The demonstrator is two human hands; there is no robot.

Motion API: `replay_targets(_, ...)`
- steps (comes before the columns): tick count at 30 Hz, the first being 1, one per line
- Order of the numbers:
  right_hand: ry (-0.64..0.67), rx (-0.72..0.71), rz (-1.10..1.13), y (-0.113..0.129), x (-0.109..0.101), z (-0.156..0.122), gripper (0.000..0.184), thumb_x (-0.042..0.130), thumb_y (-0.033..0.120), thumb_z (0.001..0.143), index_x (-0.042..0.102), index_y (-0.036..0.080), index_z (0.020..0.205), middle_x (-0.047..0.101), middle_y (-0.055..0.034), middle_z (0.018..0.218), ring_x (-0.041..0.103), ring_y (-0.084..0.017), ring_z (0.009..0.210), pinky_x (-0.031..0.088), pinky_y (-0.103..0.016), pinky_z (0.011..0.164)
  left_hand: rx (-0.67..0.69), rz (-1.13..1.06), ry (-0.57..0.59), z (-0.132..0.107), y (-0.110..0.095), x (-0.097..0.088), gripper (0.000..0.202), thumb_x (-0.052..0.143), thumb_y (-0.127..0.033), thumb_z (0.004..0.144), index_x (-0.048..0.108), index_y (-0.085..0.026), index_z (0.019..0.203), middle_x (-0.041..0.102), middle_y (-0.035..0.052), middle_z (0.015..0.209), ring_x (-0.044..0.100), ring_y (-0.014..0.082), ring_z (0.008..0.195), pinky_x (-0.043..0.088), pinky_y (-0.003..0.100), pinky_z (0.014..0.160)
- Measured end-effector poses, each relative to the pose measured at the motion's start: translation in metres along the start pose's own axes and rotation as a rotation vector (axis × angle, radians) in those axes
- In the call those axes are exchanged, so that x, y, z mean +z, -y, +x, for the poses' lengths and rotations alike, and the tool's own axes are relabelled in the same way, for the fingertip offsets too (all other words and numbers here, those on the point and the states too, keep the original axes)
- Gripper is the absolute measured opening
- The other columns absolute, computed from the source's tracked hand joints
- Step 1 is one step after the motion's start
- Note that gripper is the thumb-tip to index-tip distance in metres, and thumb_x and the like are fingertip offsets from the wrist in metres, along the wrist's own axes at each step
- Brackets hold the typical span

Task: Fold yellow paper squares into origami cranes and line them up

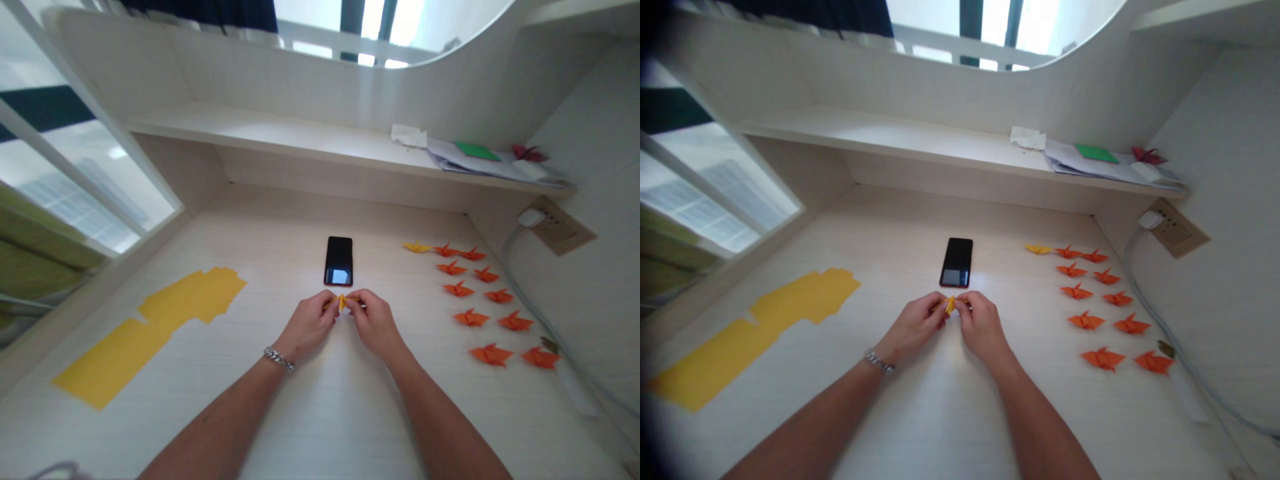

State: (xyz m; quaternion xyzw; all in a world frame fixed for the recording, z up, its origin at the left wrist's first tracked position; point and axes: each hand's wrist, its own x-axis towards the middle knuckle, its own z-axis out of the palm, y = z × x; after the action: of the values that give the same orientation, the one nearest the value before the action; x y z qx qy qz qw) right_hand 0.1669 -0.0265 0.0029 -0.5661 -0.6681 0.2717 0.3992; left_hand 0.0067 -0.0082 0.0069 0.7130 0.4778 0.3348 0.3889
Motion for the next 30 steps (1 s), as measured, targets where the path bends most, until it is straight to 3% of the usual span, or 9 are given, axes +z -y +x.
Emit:
replay_targets(5,0.062,-0.019,-0.152,0.007,-0.005,-0.003,0.011,0.052,0.026,0.086,0.06,0.019,0.085,0.065,-0.0052,0.081,0.057,-0.018,0.074,0.041,-0.029,0.068,0.056,0.129,-0.023,-0.001,-0.003,0.0,0.017,0.049,-0.029,0.084,0.062,-0.021,0.077,0.063,0.0033,0.068,0.055,0.0178,0.062,0.036,0.026,0.058)
replay_targets(9,0.193,0.032,-0.084,0.005,-0.011,-0.002,0.014,0.049,0.029,0.088,0.057,0.02,0.08,0.062,-0.0011,0.072,0.054,-0.015,0.064,0.037,-0.025,0.059,0.078,0.051,0.0,-0.001,-0.004,0.0,0.017,0.052,-0.031,0.083,0.063,-0.021,0.074,0.062,0.0023,0.066,0.054,0.017,0.06,0.036,0.026,0.058)
replay_targets(15,0.312,0.326,0.499,-0.002,-0.011,0.005,0.021,0.052,0.036,0.083,0.053,0.018,0.072,0.056,0.0017,0.063,0.051,-0.011,0.053,0.039,-0.023,0.051,-0.128,-0.43,0.168,0.002,-0.002,0.003,0.031,0.051,-0.042,0.085,0.056,-0.017,0.069,0.053,-0.0015,0.056,0.047,0.0115,0.05,0.035,0.023,0.05)
replay_targets(19,0.304,0.452,0.876,0.004,-0.009,0.005,0.021,0.06,0.038,0.077,0.054,0.018,0.075,0.054,0.0022,0.061,0.048,-0.01,0.048,0.036,-0.021,0.046,-0.223,-0.75,0.19,0.003,-0.003,0.007,0.029,0.058,-0.041,0.082,0.056,-0.014,0.071,0.052,-0.0015,0.059,0.044,0.008,0.049,0.033,0.021,0.047)
replay_targets(24,0.297,0.49,1.117,0.011,-0.008,0.003,0.019,0.064,0.035,0.076,0.054,0.019,0.078,0.054,0.0025,0.061,0.049,-0.009,0.046,0.034,-0.02,0.042,-0.287,-1.065,0.154,0.0,-0.009,0.01,0.024,0.064,-0.037,0.08,0.058,-0.014,0.079,0.053,-0.0003,0.064,0.049,0.0083,0.055,0.036,0.02,0.049)
replay_targets(30,0.308,0.498,1.251,0.006,-0.006,0.002,0.019,0.066,0.032,0.077,0.054,0.017,0.078,0.054,0.0021,0.06,0.049,-0.008,0.045,0.034,-0.018,0.04,-0.322,-1.249,0.171,-0.003,-0.007,0.013,0.022,0.064,-0.035,0.081,0.057,-0.014,0.083,0.053,-0.0006,0.063,0.05,0.0088,0.054,0.041,0.022,0.053)
